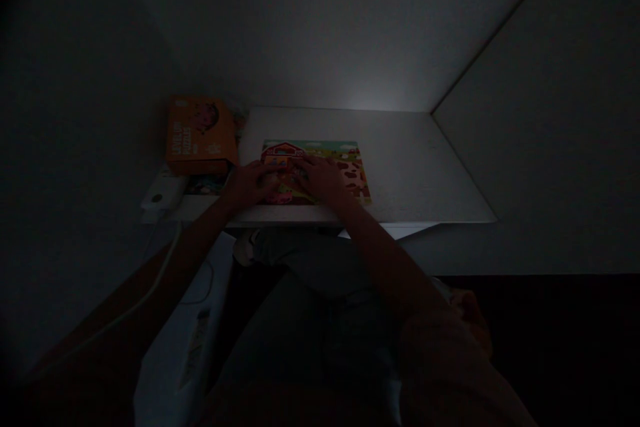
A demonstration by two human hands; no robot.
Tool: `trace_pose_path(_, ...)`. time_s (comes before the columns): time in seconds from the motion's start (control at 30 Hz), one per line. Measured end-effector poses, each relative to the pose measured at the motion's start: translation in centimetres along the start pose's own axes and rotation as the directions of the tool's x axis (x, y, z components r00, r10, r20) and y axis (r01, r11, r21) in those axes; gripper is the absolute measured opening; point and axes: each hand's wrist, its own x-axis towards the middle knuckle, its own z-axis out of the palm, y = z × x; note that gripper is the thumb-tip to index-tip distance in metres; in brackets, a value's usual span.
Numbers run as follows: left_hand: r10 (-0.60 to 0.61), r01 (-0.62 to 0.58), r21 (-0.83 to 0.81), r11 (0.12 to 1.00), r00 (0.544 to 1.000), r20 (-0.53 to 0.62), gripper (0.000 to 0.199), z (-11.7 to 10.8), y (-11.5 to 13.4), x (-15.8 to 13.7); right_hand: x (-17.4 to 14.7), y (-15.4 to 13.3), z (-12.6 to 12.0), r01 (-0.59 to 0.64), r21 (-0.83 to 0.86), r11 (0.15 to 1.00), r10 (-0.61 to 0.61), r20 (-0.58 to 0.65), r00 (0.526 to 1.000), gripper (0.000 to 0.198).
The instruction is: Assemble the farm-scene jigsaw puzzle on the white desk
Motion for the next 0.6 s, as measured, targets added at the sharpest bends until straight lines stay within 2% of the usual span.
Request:
trace_pose_path(0.13, 0.034, -0.034, -0.023, 0.999, 0.999, -0.013, 0.055, 0.02, -0.01, -0.06, 0.1, 0.42, 0.39, -0.014, 0.05, 0.999, 0.015, -0.011, 1.0, 0.058)
trace_pose_path(0.6, 0.015, -0.015, -0.016, 1.0, 1.0, -0.007, 0.053, 0.05, 0.04, -0.09, 0.59, 0.52, 0.95, -0.021, 0.069, 0.997, 0.023, -0.031, 0.999, 0.067)
